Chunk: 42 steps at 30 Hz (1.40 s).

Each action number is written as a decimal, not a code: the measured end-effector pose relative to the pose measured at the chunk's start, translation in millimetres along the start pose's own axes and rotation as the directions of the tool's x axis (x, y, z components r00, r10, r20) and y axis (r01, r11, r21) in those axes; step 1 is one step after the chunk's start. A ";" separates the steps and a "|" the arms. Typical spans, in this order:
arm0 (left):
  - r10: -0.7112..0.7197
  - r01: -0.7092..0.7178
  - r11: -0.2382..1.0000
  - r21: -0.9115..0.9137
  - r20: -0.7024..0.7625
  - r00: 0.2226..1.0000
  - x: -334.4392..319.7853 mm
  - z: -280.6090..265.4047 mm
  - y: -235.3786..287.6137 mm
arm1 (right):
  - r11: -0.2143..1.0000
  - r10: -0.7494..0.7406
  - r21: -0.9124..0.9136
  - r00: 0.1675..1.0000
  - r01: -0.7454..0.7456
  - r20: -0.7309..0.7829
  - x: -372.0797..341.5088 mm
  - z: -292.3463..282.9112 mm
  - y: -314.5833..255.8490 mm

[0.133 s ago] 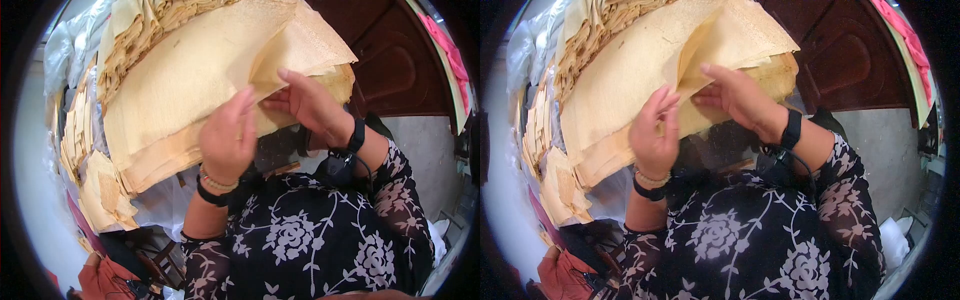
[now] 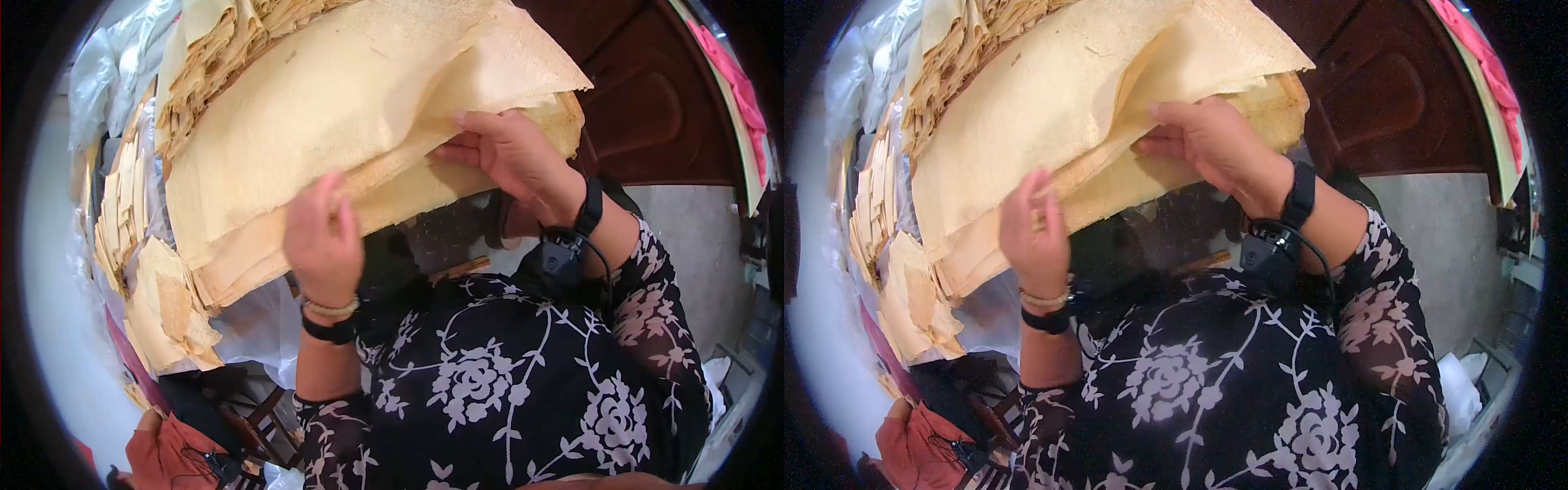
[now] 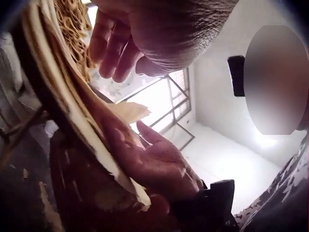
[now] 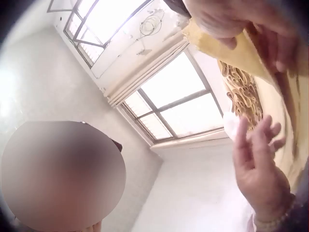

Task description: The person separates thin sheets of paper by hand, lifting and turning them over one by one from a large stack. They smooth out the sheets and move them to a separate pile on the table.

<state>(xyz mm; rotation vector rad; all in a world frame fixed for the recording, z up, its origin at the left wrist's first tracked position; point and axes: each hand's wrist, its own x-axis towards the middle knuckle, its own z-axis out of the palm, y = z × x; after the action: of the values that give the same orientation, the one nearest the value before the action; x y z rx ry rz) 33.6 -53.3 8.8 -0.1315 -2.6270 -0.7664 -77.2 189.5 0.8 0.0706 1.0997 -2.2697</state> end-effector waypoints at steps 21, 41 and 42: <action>0.237 -0.362 0.787 0.499 0.297 0.925 71.9 -12.6 -29.9 | 0.986 -0.022 -0.167 0.996 0.007 -0.089 11.9 0.0 10.6; 0.387 -0.511 0.655 0.557 0.334 0.860 75.6 -43.7 -8.9 | 0.994 -0.030 -0.112 0.994 0.019 -0.103 9.7 4.3 9.1; 0.360 -0.494 0.670 0.554 0.339 0.869 65.4 -33.6 -6.6 | 0.995 -0.070 -0.076 0.988 0.060 -0.136 7.3 8.9 9.9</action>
<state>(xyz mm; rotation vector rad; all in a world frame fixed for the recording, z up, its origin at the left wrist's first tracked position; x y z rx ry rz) -15.9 -78.2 57.6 -0.6404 -2.7133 0.3240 -75.9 174.7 -2.4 0.1676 1.2713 -2.3095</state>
